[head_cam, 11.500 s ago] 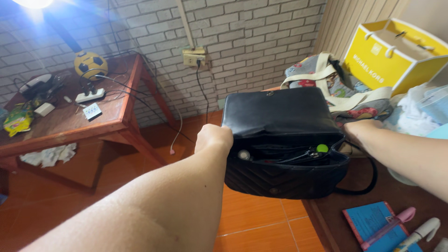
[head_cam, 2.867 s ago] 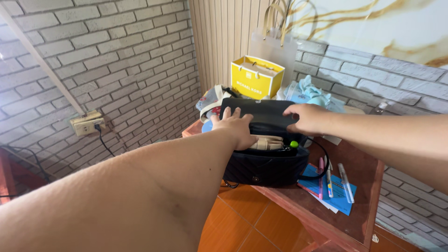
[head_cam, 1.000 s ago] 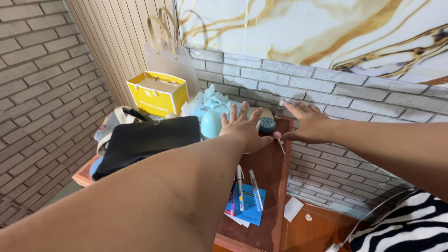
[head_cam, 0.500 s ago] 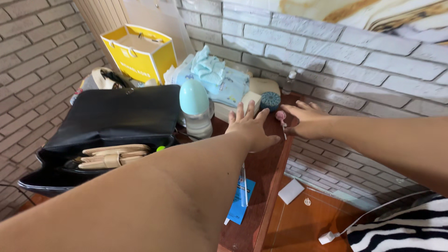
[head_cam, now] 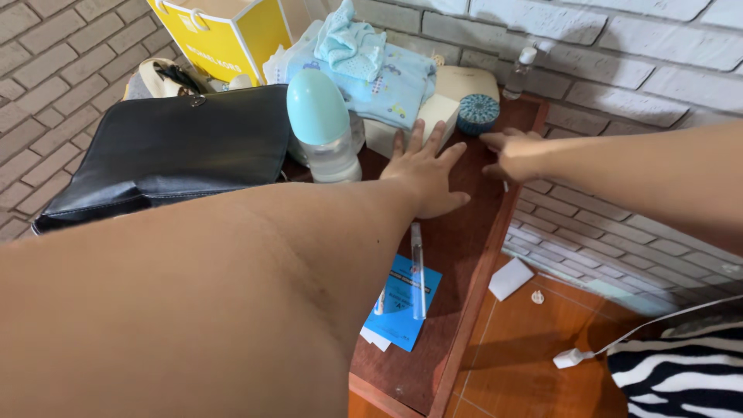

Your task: The person packs a black handbag with daily essentials from a wooden table. They place a hair straightener, power bank, wallet, pens, a small bottle, and a lollipop into the bag, then close the flap and secure the magnetic clasp.

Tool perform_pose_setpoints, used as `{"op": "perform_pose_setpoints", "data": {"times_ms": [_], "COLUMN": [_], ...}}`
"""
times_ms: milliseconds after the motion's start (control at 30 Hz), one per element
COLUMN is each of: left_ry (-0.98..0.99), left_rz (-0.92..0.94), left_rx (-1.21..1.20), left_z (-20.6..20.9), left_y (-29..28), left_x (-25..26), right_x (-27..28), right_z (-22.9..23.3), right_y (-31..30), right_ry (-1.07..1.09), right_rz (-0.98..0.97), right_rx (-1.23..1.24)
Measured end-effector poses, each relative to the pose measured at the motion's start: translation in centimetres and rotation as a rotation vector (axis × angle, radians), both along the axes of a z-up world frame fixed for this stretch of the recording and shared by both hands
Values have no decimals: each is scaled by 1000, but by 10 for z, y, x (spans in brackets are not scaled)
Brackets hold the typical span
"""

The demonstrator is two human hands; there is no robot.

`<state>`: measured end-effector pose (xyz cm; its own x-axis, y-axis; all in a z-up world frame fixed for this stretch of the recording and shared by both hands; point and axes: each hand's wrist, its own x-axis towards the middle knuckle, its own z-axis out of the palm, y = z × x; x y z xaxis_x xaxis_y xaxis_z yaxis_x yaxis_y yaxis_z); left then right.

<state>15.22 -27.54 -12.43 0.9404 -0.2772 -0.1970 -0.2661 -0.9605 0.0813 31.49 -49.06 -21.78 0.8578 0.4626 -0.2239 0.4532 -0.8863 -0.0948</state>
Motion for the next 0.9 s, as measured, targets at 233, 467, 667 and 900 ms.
{"op": "perform_pose_setpoints", "data": {"times_ms": [233, 467, 667, 900], "left_ry": [36, 2, -180, -275], "left_rz": [23, -50, -166, -166], "left_rx": [-28, -33, -29, -41], "left_z": [-1, 21, 67, 118], "left_y": [9, 14, 10, 33], "left_x": [3, 4, 6, -21], "right_x": [-23, -51, -64, -95], "right_z": [7, 44, 104, 180], "right_y": [7, 13, 15, 30], "right_ry": [4, -101, -278, -375], "right_rz": [-159, -151, -38, -36], "right_rx": [-4, 91, 394, 439]}}
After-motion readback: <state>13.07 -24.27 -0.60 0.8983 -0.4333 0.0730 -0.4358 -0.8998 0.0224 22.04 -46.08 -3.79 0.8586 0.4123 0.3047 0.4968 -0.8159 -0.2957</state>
